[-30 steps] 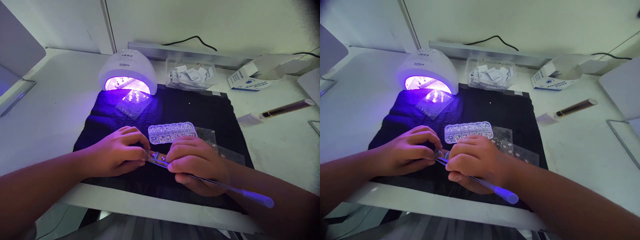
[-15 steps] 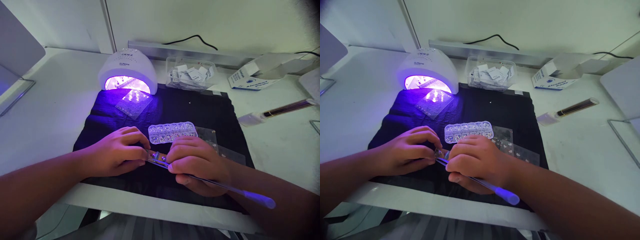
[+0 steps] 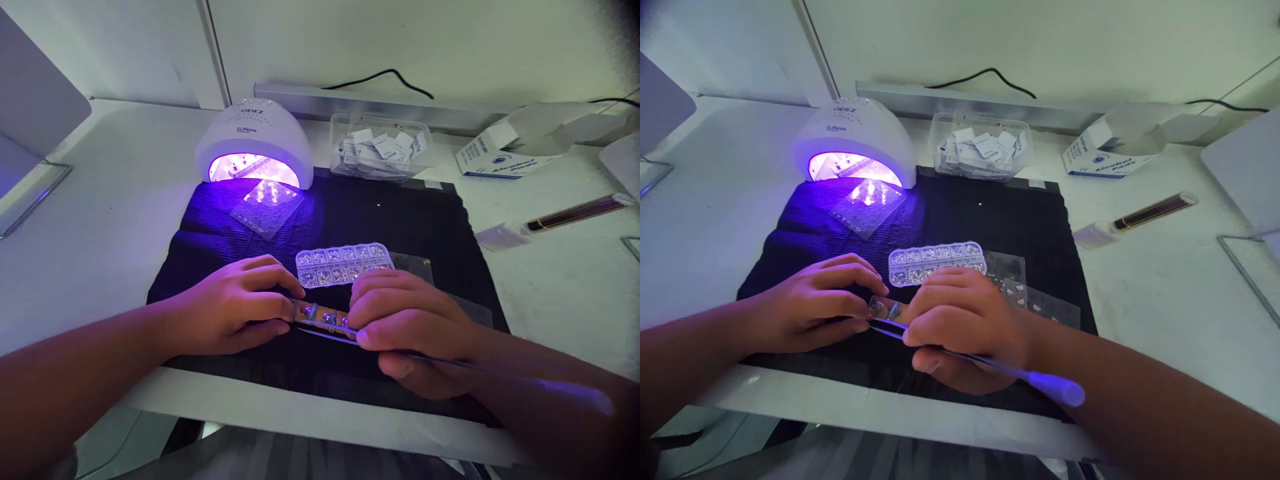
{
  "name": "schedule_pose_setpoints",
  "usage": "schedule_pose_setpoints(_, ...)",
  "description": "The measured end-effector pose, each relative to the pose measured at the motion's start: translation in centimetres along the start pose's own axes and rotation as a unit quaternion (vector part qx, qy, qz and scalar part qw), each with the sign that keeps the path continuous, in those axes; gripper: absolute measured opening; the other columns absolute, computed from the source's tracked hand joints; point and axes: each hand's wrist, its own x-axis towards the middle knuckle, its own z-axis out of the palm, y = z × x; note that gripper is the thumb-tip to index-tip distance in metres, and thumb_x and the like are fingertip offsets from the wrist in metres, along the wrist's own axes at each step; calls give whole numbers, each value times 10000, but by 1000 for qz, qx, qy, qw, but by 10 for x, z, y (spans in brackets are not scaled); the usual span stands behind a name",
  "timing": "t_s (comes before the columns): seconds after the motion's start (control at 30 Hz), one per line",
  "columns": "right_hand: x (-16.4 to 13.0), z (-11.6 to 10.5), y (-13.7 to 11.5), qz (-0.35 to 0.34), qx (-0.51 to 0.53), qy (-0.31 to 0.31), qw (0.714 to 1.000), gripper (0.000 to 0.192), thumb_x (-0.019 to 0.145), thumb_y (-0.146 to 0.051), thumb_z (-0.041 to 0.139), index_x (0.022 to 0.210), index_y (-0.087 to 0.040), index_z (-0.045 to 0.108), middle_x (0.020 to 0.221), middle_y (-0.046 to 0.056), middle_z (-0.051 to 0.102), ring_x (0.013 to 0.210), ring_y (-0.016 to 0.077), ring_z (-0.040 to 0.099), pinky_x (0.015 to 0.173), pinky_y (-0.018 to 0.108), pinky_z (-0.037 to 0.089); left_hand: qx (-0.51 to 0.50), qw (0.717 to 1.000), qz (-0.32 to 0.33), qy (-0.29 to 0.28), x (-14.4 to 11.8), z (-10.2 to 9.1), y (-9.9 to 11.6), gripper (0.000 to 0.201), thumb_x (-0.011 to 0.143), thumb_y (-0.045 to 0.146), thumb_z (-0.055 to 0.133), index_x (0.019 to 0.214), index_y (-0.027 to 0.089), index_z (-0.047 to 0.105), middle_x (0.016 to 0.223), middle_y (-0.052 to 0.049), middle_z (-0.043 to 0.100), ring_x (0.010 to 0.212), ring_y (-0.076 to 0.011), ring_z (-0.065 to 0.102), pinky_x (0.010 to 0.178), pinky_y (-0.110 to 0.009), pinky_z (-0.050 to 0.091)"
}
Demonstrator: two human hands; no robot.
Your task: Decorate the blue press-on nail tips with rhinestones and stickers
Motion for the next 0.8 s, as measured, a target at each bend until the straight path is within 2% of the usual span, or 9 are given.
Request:
schedule_pose_setpoints(0.1, -6, 2, 5, 25, 74, 81, 994, 125, 965, -275, 500, 956, -208, 605, 751, 24, 644, 637, 146, 611, 602, 331, 533, 4, 1000, 3, 0, 0, 0, 0, 73, 903, 163, 620, 971, 183, 603, 1134, -73, 626, 1021, -189, 586, 884, -365, 516)
schedule_pose_setpoints(0.17, -10, 6, 11, 37, 128, 163, 978, 127, 940, -254, 534, 975, -198, 642, 764, 28, 631, 617, 141, 593, 563, 324, 507, 6, 1000, 6, 1, 0, 0, -1, 60, 905, 164, 619, 960, 185, 607, 1117, -69, 626, 1014, -189, 584, 876, -367, 515)
schedule_pose_setpoints(0.23, -13, 10, 17, 51, 158, 216, 962, 147, 929, -240, 550, 995, -193, 673, 802, 42, 643, 640, 146, 599, 558, 321, 499, 10, 1000, 8, 3, 0, 1, -1, 58, 908, 164, 617, 961, 187, 611, 1099, -64, 630, 1006, -189, 581, 869, -368, 512)
schedule_pose_setpoints(0.37, -11, 14, 22, 88, 195, 263, 941, 146, 930, -273, 583, 951, -203, 709, 807, 47, 661, 668, 158, 621, 545, 311, 509, 16, 1000, 11, 6, 0, 0, 0, 63, 914, 164, 608, 971, 188, 610, 1091, -63, 635, 993, -189, 581, 867, -377, 507)
schedule_pose_setpoints(0.6, 2, 10, 32, 151, 223, 360, 893, 160, 875, -335, 683, 784, -204, 702, 646, -9, 636, 509, 120, 588, 435, 257, 466, 21, 1000, 11, 4, -1, 0, 1, 40, 914, 162, 605, 945, 186, 613, 1074, -64, 639, 998, -192, 579, 867, -374, 502)
schedule_pose_setpoints(0.8, 4, 6, 46, 242, 269, 374, 854, 198, 836, -365, 702, 716, -215, 655, 589, -31, 627, 507, 113, 584, 457, 237, 482, 26, 1000, 16, 2, 0, 0, 0, 38, 924, 169, 590, 928, 195, 617, 1070, -60, 643, 1001, -188, 574, 876, -374, 497)
